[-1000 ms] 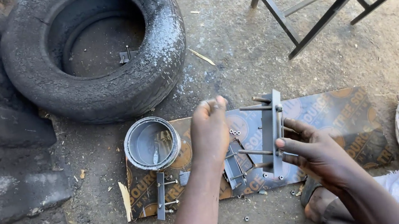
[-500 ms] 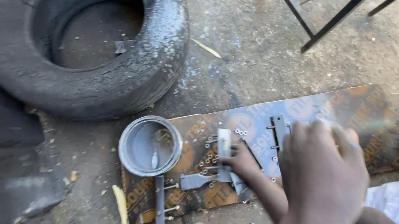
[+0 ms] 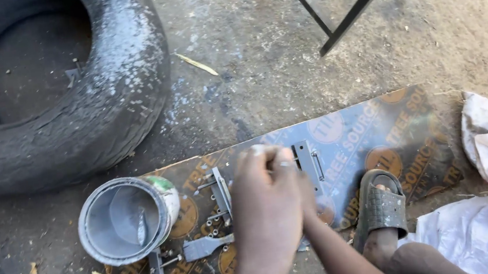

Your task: Assembling small metal plates and bolts into a mechanical structure on a wooden board placed on the ground.

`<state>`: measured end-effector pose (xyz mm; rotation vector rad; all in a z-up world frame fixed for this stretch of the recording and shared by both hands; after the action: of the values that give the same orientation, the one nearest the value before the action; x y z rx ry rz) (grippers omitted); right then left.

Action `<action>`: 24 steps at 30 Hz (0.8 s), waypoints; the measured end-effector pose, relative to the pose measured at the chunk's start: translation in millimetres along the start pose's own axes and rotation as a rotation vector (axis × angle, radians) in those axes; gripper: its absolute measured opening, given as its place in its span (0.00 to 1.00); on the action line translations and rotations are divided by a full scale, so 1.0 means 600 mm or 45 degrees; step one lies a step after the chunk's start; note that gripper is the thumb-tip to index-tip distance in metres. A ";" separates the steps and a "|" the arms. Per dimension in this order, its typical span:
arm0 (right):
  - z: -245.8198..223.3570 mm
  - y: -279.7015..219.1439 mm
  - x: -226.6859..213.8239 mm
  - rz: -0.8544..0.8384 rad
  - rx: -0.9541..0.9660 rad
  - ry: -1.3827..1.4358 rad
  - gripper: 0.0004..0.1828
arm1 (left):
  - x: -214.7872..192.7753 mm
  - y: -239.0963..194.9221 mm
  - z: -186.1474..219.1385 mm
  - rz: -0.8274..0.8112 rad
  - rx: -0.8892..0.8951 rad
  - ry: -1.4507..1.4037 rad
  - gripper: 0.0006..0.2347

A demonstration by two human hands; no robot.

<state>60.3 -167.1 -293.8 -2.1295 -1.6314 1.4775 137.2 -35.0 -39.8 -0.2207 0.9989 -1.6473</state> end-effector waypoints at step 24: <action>0.215 0.125 -0.013 -0.030 0.233 0.748 0.11 | -0.003 0.030 -0.053 0.105 -0.166 -0.044 0.13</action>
<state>21.5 -264.6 -400.1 -2.1450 -1.2470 0.8289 131.2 -18.1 -71.4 -0.2907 1.0766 -1.5002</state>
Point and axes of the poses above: each hand's wrist, its own y-axis towards the middle knuckle, its own x-axis out of the palm, z = x × y, the point moved 9 cm from there along y, towards the middle knuckle, and after that the axes turned 11 degrees about -x, right-handed, at the moved point
